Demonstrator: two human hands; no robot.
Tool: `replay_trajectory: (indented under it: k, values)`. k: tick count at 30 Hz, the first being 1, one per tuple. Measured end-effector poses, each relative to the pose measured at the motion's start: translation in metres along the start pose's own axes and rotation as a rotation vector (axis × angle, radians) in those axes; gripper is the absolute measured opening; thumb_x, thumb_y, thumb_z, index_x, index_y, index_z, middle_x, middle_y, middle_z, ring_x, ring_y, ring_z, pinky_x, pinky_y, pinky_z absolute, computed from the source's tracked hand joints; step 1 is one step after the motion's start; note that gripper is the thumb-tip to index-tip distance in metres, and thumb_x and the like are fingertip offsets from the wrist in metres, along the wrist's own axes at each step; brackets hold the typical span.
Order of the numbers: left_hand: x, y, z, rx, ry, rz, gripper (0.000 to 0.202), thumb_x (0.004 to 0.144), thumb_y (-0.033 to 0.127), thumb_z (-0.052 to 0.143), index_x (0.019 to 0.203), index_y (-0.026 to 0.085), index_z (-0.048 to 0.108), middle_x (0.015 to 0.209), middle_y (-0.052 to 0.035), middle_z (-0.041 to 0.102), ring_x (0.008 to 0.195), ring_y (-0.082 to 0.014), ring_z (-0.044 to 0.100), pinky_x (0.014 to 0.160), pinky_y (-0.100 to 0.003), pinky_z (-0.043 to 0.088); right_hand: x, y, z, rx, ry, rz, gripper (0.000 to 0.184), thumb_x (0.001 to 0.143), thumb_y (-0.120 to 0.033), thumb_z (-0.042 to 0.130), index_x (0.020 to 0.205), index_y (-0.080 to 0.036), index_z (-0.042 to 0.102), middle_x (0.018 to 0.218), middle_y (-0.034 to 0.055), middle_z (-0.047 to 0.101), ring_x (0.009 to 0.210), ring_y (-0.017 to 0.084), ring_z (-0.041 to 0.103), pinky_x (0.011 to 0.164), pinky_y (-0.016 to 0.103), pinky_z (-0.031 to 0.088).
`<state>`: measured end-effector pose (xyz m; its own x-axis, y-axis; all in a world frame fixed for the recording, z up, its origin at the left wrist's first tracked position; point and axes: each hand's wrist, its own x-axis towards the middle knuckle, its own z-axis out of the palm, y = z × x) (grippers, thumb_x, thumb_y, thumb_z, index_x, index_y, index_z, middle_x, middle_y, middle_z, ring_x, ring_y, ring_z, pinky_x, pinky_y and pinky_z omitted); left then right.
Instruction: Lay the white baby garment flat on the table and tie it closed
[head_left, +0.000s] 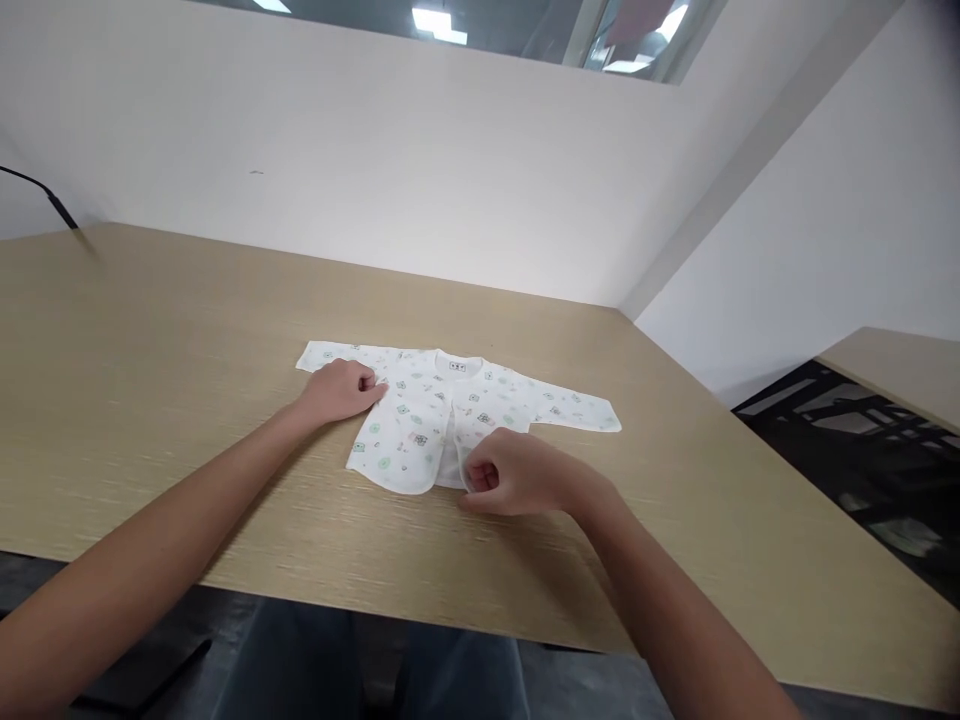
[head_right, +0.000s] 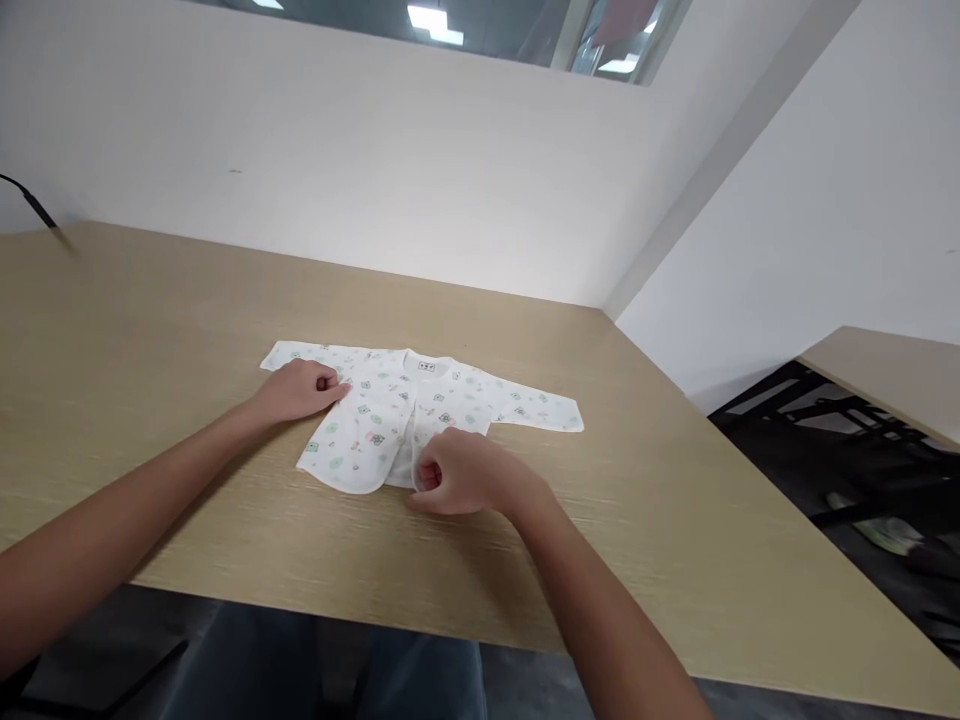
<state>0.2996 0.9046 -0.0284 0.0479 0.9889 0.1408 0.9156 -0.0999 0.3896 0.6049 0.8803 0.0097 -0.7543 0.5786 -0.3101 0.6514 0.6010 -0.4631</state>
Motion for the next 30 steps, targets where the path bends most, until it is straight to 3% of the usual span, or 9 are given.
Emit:
replay_trajectory:
  k: [2, 5, 8, 11, 15, 19, 22, 26, 30]
  values:
    - [0.0, 0.0, 0.0, 0.004, -0.008, -0.003, 0.04, 0.086, 0.05, 0.055, 0.059, 0.021, 0.049, 0.067, -0.0004, 0.063, 0.065, -0.0183, 0.054, 0.056, -0.031, 0.031, -0.001, 0.0, 0.0, -0.022, 0.024, -0.015, 0.024, 0.074, -0.021, 0.058, 0.059, -0.017, 0.039, 0.056, -0.0037, 0.038, 0.054, 0.009, 0.029, 0.051, 0.028, 0.021]
    - [0.0, 0.001, -0.001, 0.002, -0.015, -0.002, 0.04, 0.086, 0.05, 0.055, 0.059, 0.021, 0.048, 0.065, -0.0003, 0.061, 0.063, -0.018, 0.052, 0.056, -0.031, 0.03, -0.002, 0.003, -0.002, 0.001, 0.084, -0.072, 0.025, 0.074, -0.018, 0.054, 0.06, -0.016, 0.034, 0.058, -0.0037, 0.032, 0.056, 0.009, 0.025, 0.052, 0.028, 0.021]
    - [-0.001, 0.002, -0.002, -0.014, -0.014, -0.01, 0.04, 0.086, 0.05, 0.055, 0.059, 0.021, 0.049, 0.064, -0.0003, 0.06, 0.062, -0.018, 0.052, 0.057, -0.032, 0.031, -0.002, 0.004, -0.006, 0.103, 0.134, -0.147, 0.023, 0.083, -0.025, 0.056, 0.063, -0.017, 0.048, 0.062, -0.0033, 0.043, 0.058, 0.009, 0.033, 0.055, 0.026, 0.027]
    - [-0.002, 0.003, -0.003, -0.021, -0.025, -0.02, 0.039, 0.086, 0.05, 0.055, 0.059, 0.021, 0.05, 0.065, -0.0003, 0.061, 0.063, -0.0183, 0.053, 0.057, -0.032, 0.032, -0.003, 0.005, -0.012, 0.227, 0.068, -0.184, 0.026, 0.09, -0.04, 0.058, 0.079, -0.018, 0.068, 0.071, -0.0004, 0.058, 0.063, 0.011, 0.045, 0.058, 0.025, 0.033]
    - [-0.003, 0.004, -0.004, -0.025, -0.027, -0.012, 0.044, 0.086, 0.056, 0.054, 0.058, 0.021, 0.051, 0.065, -0.001, 0.062, 0.063, -0.0187, 0.053, 0.057, -0.032, 0.032, -0.006, 0.014, -0.021, 0.289, 0.136, -0.103, 0.04, 0.091, -0.054, 0.058, 0.086, -0.018, 0.074, 0.075, 0.0029, 0.065, 0.065, 0.013, 0.05, 0.056, 0.025, 0.034]
    - [-0.004, 0.004, -0.007, -0.05, -0.05, -0.002, 0.05, 0.084, 0.063, 0.056, 0.058, 0.021, 0.051, 0.064, -0.0014, 0.06, 0.06, -0.0181, 0.052, 0.057, -0.032, 0.032, -0.015, 0.032, -0.032, 0.271, 0.23, 0.021, 0.05, 0.091, -0.06, 0.056, 0.068, -0.017, 0.065, 0.064, 0.0018, 0.06, 0.058, 0.012, 0.047, 0.053, 0.025, 0.031]
    - [-0.006, 0.004, -0.014, -0.098, -0.139, 0.013, 0.052, 0.081, 0.067, 0.061, 0.059, 0.021, 0.049, 0.063, -0.0011, 0.056, 0.058, -0.0171, 0.049, 0.055, -0.032, 0.029, -0.024, 0.046, -0.04, 0.193, 0.169, 0.135, 0.056, 0.089, -0.063, 0.058, 0.057, -0.017, 0.058, 0.056, 0.0004, 0.054, 0.052, 0.011, 0.043, 0.052, 0.026, 0.031]
    - [-0.007, 0.002, -0.023, -0.174, -0.379, 0.037, 0.049, 0.077, 0.063, 0.069, 0.061, 0.022, 0.049, 0.062, -0.0005, 0.05, 0.054, -0.015, 0.04, 0.053, -0.031, 0.024, -0.029, 0.059, -0.042, 0.183, -0.063, 0.21, 0.05, 0.085, -0.062, 0.063, 0.062, -0.018, 0.067, 0.061, 0.0027, 0.062, 0.057, 0.014, 0.054, 0.058, 0.027, 0.04]
    - [-0.004, -0.002, -0.025, -0.198, -0.468, 0.07, 0.041, 0.078, 0.052, 0.068, 0.062, 0.022, 0.046, 0.062, 0.0003, 0.048, 0.054, -0.0148, 0.041, 0.053, -0.031, 0.024, -0.024, 0.066, -0.036, 0.232, -0.153, 0.254, 0.03, 0.077, -0.044, 0.071, 0.061, -0.018, 0.069, 0.064, 0.0031, 0.066, 0.058, 0.014, 0.055, 0.058, 0.027, 0.04]
